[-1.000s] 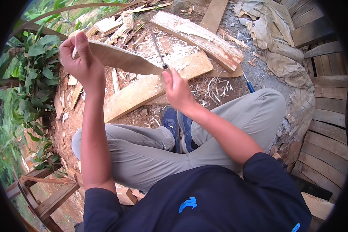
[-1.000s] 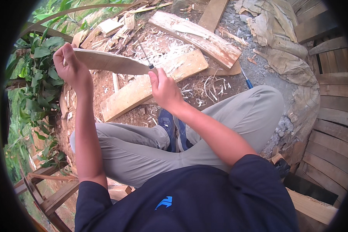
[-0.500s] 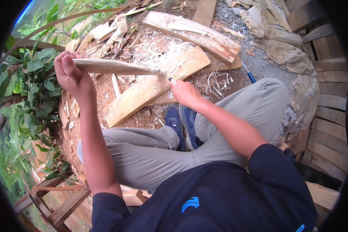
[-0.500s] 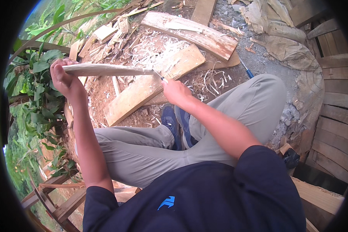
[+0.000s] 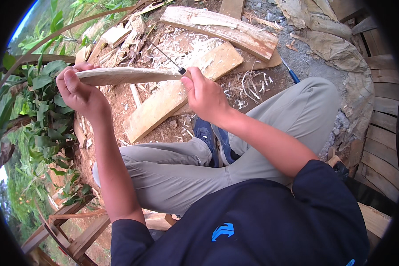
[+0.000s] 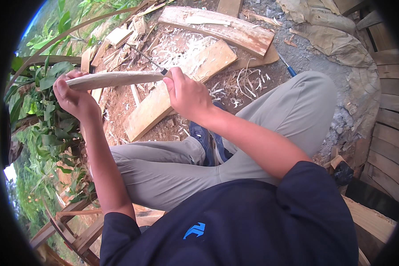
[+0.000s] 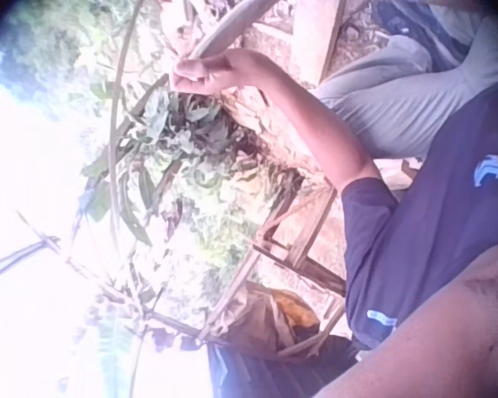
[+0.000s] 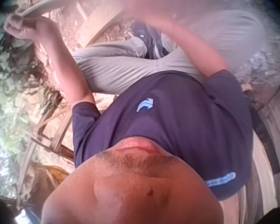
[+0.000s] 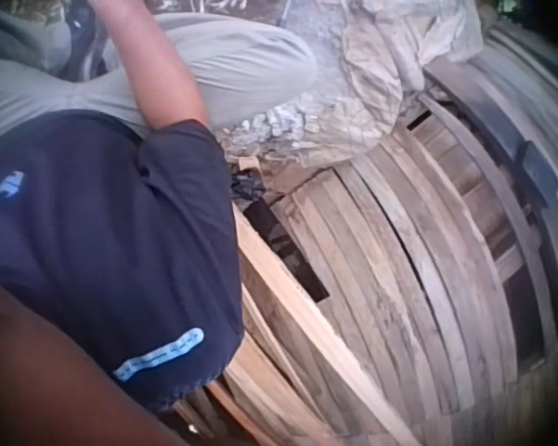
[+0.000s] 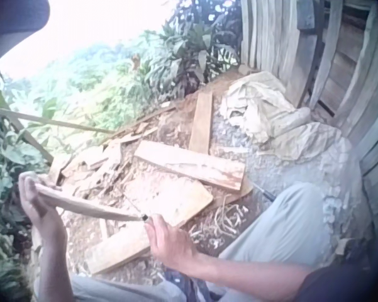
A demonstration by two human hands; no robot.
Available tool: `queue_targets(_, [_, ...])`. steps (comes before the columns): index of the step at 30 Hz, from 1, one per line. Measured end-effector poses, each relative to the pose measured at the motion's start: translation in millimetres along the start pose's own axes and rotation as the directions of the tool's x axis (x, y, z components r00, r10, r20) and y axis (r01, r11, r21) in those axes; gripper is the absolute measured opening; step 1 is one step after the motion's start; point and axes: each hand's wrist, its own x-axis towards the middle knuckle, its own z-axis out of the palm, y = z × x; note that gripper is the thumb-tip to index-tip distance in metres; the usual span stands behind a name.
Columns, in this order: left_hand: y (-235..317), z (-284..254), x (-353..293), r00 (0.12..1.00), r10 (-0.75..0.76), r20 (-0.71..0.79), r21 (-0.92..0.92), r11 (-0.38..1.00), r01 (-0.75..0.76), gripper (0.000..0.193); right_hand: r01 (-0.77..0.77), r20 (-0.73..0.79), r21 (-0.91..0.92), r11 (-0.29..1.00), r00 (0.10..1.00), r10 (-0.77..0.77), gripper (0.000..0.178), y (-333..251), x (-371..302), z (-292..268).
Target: The person sits cross-legged on the ground and uses a knife to carve a piece of wood, removing thin shavings. They periodically rotate the wood to work on different edges and inspect the carved surface.
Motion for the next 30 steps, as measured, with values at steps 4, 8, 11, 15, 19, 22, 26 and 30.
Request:
queue_targets(4, [3.0, 13.6, -3.8, 1.0, 0.009, -0.003, -0.079, 0.997, -0.01, 0.05, -0.2, 0.149, -0.303, 0.932, 0.956, 0.254, 0.034, 60.0, 2.2, 22.0])
queue_targets(8, [4.5, 5.6, -4.1, 1.0, 0.001, 0.01, -0.043, 0.999, 0.0, 0.051, -0.163, 0.133, -0.132, 0.978, 0.975, 0.181, 0.036, 17.1, 15.5, -4.5])
queue_targets(11, [0.6, 7.9, -3.2, 1.0, 0.012, 0.006, -0.068, 0.998, -0.011, 0.05, -0.077, 0.08, 0.06, 0.995, 0.994, 0.072, 0.039, 1.0, 7.2, -9.1])
queue_targets(15, [-7.9, 8.3, -0.7, 1.0, -0.028, -0.004, -0.141, 0.99, 0.027, 0.054, -0.366, 0.179, -0.292, 0.884, 0.887, 0.427, 0.042, 76.6, 2.1, 41.6])
queue_targets(19, [-11.8, -7.6, 2.6, 1.0, 0.03, 0.005, 0.074, 0.997, -0.031, 0.048, -0.196, 0.126, -0.161, 0.967, 0.968, 0.218, 0.043, 48.8, 16.3, 17.6])
queue_targets(22, [-12.2, -6.5, 3.0, 0.996, 0.086, -0.01, 0.115, 0.99, -0.084, 0.045, 0.045, -0.076, 0.12, 0.992, 0.996, -0.036, 0.042, 18.8, 15.0, 11.7])
queue_targets(26, [-2.0, 9.2, 0.5, 0.999, -0.01, -0.051, -0.136, 0.991, 0.003, 0.046, -0.177, 0.056, -0.174, 0.969, 0.98, 0.19, 0.042, 82.7, 7.4, 48.0])
queue_targets(30, [-11.4, -2.5, 3.4, 0.999, 0.034, -0.039, -0.046, 0.998, -0.035, 0.04, -0.212, 0.108, -0.174, 0.962, 0.967, 0.232, 0.041, 70.1, 14.5, 34.2])
